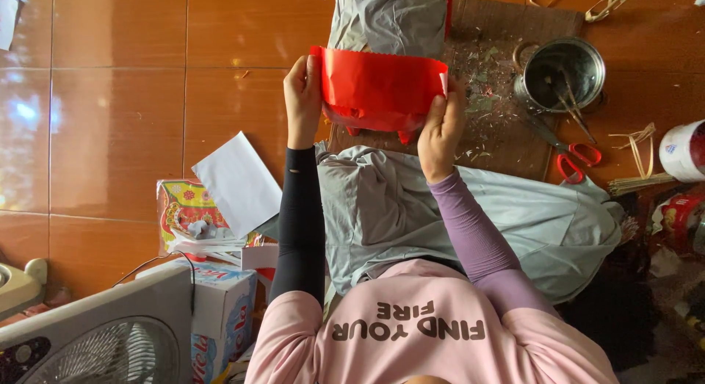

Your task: Applying red paper to a bamboo lantern frame using glue and scissors.

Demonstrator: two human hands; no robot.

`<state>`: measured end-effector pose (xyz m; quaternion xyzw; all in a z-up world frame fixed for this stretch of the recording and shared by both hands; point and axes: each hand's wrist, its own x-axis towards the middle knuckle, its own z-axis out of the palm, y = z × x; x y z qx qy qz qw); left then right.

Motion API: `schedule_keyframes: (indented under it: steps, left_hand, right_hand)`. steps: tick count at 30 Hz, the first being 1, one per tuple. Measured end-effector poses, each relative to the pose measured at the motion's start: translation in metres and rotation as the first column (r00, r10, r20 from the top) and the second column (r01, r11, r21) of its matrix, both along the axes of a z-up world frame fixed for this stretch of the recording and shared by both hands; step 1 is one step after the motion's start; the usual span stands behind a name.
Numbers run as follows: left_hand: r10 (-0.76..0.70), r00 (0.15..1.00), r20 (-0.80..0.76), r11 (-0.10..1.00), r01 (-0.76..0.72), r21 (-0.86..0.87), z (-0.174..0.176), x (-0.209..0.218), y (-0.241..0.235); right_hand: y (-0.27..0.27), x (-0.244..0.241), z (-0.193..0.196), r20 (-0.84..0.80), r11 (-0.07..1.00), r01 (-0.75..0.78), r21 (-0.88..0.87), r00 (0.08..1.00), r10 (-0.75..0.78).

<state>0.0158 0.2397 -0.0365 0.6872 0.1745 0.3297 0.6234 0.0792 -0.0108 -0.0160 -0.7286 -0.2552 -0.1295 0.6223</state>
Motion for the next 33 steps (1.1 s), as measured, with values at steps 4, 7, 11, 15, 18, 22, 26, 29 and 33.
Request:
schedule_keyframes:
  steps: [4,7,11,15,18,22,26,29,33]
  left_hand:
    - [0.035,0.999,-0.021,0.999,-0.035,0.015,-0.004,0.008,-0.003]
    - [-0.029,0.997,0.076,0.997,0.035,-0.073,0.005,0.009,-0.009]
    - [-0.082,0.993,0.090,0.979,0.097,-0.182,-0.016,0.010,-0.003]
    - [-0.218,0.974,0.070,0.955,0.227,-0.190,0.012,0.003,-0.008]
    - [-0.286,0.958,0.030,0.949,0.287,-0.131,-0.071,0.013,0.020]
    - [-0.309,0.947,0.086,0.927,0.320,-0.197,-0.080,0.013,0.017]
    - [-0.257,0.959,0.122,0.897,0.284,-0.339,-0.064,0.019,0.012]
    - [-0.126,0.976,0.176,0.957,0.166,-0.238,-0.035,0.010,-0.008]
    - [0.012,0.978,0.207,1.000,-0.008,-0.022,-0.006,-0.008,-0.022]
  right_hand:
    - [0.004,0.007,-0.008,0.010,1.000,0.018,-0.007,1.000,-0.018]
    - [0.007,0.012,-0.017,-0.017,0.999,0.031,0.010,0.999,-0.031]
    - [0.004,0.023,-0.039,-0.104,0.997,-0.024,0.067,0.994,0.031]
    - [0.001,0.032,-0.041,-0.232,0.975,-0.196,0.107,0.948,0.216]
    - [0.002,0.040,-0.038,-0.214,0.968,-0.249,0.030,0.944,0.250]
    - [0.004,0.048,-0.045,-0.229,0.968,-0.249,0.035,0.941,0.250]
    - [0.005,0.050,-0.053,-0.265,0.965,-0.257,0.044,0.929,0.259]
    - [0.000,0.041,-0.049,-0.278,0.961,-0.265,0.074,0.920,0.275]
    - [-0.005,0.032,-0.039,-0.149,0.944,-0.299,0.141,0.936,0.318]
